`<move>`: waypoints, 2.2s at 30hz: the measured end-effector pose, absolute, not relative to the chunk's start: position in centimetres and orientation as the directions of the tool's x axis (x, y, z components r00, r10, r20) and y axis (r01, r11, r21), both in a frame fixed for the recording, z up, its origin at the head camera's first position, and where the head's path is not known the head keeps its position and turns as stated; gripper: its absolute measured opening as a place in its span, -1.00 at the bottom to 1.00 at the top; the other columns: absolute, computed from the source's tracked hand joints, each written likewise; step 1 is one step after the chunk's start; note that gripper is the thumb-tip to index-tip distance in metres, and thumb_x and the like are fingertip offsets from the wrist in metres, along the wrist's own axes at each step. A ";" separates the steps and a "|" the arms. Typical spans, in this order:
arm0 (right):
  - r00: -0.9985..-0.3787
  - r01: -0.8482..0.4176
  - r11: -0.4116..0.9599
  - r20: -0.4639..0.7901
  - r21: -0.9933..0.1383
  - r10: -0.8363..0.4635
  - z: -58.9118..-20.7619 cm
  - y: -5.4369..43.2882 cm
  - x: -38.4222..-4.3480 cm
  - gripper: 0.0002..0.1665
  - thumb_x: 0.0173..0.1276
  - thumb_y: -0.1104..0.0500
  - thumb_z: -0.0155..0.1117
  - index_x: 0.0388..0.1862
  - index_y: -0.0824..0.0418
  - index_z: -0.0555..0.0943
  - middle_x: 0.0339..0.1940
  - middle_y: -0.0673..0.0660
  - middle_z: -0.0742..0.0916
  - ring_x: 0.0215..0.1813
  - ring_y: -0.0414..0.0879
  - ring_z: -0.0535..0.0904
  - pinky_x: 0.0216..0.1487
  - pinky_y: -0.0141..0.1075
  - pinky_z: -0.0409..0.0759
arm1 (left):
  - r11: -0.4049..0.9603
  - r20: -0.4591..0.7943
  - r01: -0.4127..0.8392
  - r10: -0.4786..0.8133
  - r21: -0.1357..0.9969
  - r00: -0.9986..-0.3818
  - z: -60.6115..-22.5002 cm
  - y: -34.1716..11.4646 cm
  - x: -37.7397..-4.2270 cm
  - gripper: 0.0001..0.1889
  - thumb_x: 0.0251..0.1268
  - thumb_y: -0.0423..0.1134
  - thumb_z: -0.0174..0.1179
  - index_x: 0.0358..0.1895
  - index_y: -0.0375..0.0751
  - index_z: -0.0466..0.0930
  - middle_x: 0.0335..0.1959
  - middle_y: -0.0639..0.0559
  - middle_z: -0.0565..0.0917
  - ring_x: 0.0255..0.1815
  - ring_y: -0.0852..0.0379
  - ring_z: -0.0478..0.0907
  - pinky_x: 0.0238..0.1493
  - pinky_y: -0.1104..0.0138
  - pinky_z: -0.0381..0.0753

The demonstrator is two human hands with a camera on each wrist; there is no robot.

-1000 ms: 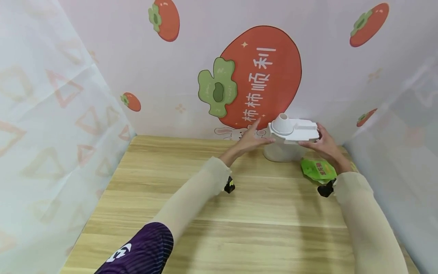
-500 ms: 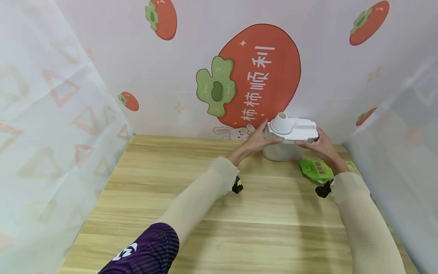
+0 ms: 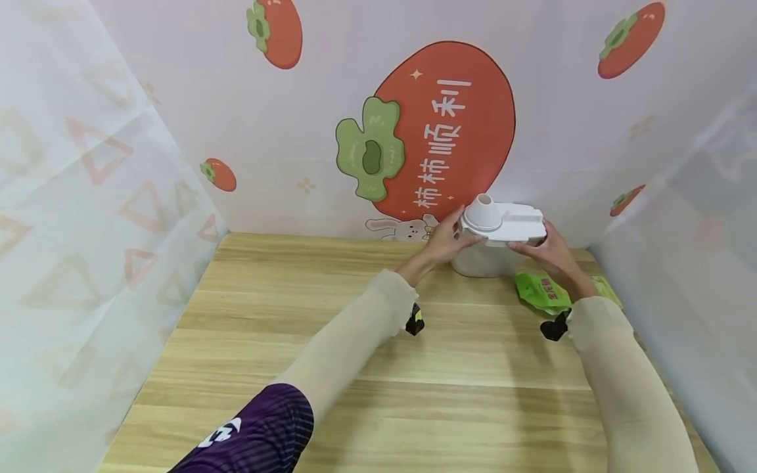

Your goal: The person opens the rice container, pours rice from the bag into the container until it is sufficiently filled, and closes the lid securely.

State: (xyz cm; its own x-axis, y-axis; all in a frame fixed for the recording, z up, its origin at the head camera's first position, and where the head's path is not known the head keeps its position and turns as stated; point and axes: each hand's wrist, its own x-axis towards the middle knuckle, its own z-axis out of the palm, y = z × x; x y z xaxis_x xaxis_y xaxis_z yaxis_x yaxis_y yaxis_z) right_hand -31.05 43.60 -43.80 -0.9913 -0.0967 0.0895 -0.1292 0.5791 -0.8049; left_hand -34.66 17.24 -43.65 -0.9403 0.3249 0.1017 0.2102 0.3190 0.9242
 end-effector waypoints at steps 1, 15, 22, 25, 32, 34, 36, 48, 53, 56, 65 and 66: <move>-0.991 -0.132 0.580 0.092 -0.804 -0.097 -43.8 43.5 -31.0 -0.09 0.53 0.05 0.41 0.68 0.12 0.16 0.23 -0.15 0.52 0.10 -0.20 0.45 -0.04 -0.56 0.53 | 0.320 0.121 0.227 0.318 0.920 -0.940 -43.7 17.2 -34.7 -0.07 0.40 -0.11 0.45 0.73 0.06 0.11 0.67 0.22 0.28 0.66 0.24 0.22 0.55 0.36 0.35; -0.987 -0.157 0.555 0.109 -0.817 -0.119 -43.9 43.4 -31.2 -0.09 0.54 0.12 0.39 0.71 0.11 0.14 0.28 -0.12 0.52 0.12 -0.20 0.47 -0.02 -0.58 0.56 | 0.344 0.206 0.292 0.264 0.892 -0.942 -44.1 17.4 -34.4 -0.10 0.36 -0.10 0.47 0.69 0.00 0.20 0.64 0.21 0.35 0.60 0.25 0.31 0.44 0.48 0.43; -0.987 -0.159 0.585 0.111 -0.795 -0.118 -43.4 43.0 -31.1 -0.08 0.52 0.08 0.41 0.70 0.11 0.15 0.31 -0.04 0.51 0.11 -0.14 0.45 -0.03 -0.59 0.55 | 0.342 0.223 0.307 0.264 0.888 -0.938 -44.1 17.0 -34.5 -0.09 0.34 -0.07 0.49 0.68 -0.03 0.22 0.62 0.19 0.38 0.57 0.24 0.37 0.41 0.47 0.47; -0.988 -0.151 0.592 0.099 -0.792 -0.119 -43.2 42.9 -31.0 -0.07 0.53 0.07 0.41 0.70 0.09 0.14 0.35 -0.02 0.50 0.13 -0.11 0.44 -0.03 -0.59 0.55 | 0.327 0.224 0.305 0.261 0.895 -0.939 -44.0 16.7 -34.4 -0.10 0.32 -0.08 0.50 0.67 -0.04 0.23 0.61 0.18 0.40 0.55 0.23 0.40 0.41 0.45 0.48; -0.990 -0.136 0.620 0.080 -0.773 -0.117 -42.3 41.7 -30.7 -0.10 0.52 0.02 0.41 0.66 0.12 0.18 0.30 0.01 0.51 0.08 -0.08 0.43 -0.07 -0.46 0.56 | 0.346 0.205 0.290 0.263 0.892 -0.943 -43.3 15.2 -34.1 -0.09 0.32 -0.04 0.50 0.67 -0.03 0.24 0.60 0.16 0.42 0.50 0.22 0.45 0.41 0.43 0.51; -0.990 -0.136 0.630 0.076 -0.765 -0.122 -41.9 41.1 -30.5 -0.10 0.51 -0.02 0.42 0.65 0.11 0.19 0.31 0.00 0.51 0.09 -0.09 0.43 -0.07 -0.47 0.57 | 0.333 0.195 0.276 0.257 0.902 -0.947 -43.1 14.6 -34.0 -0.09 0.31 -0.04 0.50 0.67 -0.02 0.25 0.59 0.17 0.43 0.50 0.23 0.45 0.40 0.41 0.53; -0.988 -0.148 0.613 0.082 -0.776 -0.134 -41.6 40.4 -30.5 -0.11 0.51 0.01 0.43 0.64 0.15 0.21 0.31 0.02 0.52 0.10 -0.10 0.44 -0.07 -0.48 0.56 | 0.331 0.194 0.275 0.257 0.903 -0.947 -43.0 13.9 -33.9 -0.10 0.31 -0.03 0.51 0.67 -0.02 0.26 0.56 0.14 0.48 0.46 0.23 0.47 0.36 0.43 0.56; -0.982 -0.179 0.570 0.108 -0.802 -0.156 -41.6 36.4 -30.0 -0.11 0.48 0.03 0.46 0.62 0.13 0.23 0.33 0.04 0.53 0.11 -0.12 0.46 -0.08 -0.51 0.56 | 0.355 0.253 0.353 0.297 0.866 -0.921 -42.6 9.5 -33.8 -0.16 0.30 -0.09 0.53 0.60 -0.19 0.37 0.16 -0.07 0.71 0.00 0.14 0.55 -0.14 0.57 0.53; -0.974 -0.214 0.532 0.135 -0.819 -0.184 -41.6 34.5 -29.9 -0.09 0.47 0.03 0.48 0.64 0.08 0.22 0.40 0.06 0.52 0.17 -0.08 0.46 -0.03 -0.52 0.59 | 0.326 0.245 0.337 0.292 0.883 -0.924 -42.4 7.6 -33.5 -0.16 0.27 -0.12 0.55 0.58 -0.18 0.39 0.44 -0.06 0.61 0.26 0.11 0.63 0.22 0.40 0.66; -0.974 -0.214 0.527 0.137 -0.822 -0.182 -41.6 33.4 -29.7 -0.06 0.46 0.01 0.48 0.67 0.06 0.20 0.44 0.08 0.51 0.21 -0.08 0.45 -0.01 -0.54 0.58 | 0.305 0.242 0.328 0.287 0.894 -0.927 -42.2 6.5 -33.3 -0.14 0.25 -0.12 0.56 0.59 -0.19 0.38 0.50 -0.06 0.55 0.32 0.10 0.61 0.28 0.33 0.66; -0.979 -0.191 0.520 0.120 -0.832 -0.167 -41.3 31.1 -28.9 0.01 0.43 0.00 0.51 0.69 0.07 0.17 0.47 0.09 0.50 0.27 -0.07 0.42 0.03 -0.56 0.52 | 0.248 0.260 0.334 0.288 0.909 -0.922 -42.2 4.0 -32.5 -0.12 0.21 -0.18 0.58 0.57 -0.28 0.37 0.57 -0.12 0.44 0.43 -0.05 0.58 0.33 0.22 0.64; -0.978 -0.192 0.520 0.119 -0.832 -0.169 -41.3 30.9 -28.8 0.01 0.42 -0.01 0.52 0.69 0.07 0.18 0.47 0.10 0.51 0.27 -0.06 0.42 0.03 -0.56 0.52 | 0.251 0.264 0.337 0.284 0.907 -0.922 -42.2 3.7 -32.5 -0.12 0.20 -0.18 0.59 0.57 -0.30 0.38 0.56 -0.13 0.45 0.42 -0.06 0.59 0.32 0.20 0.65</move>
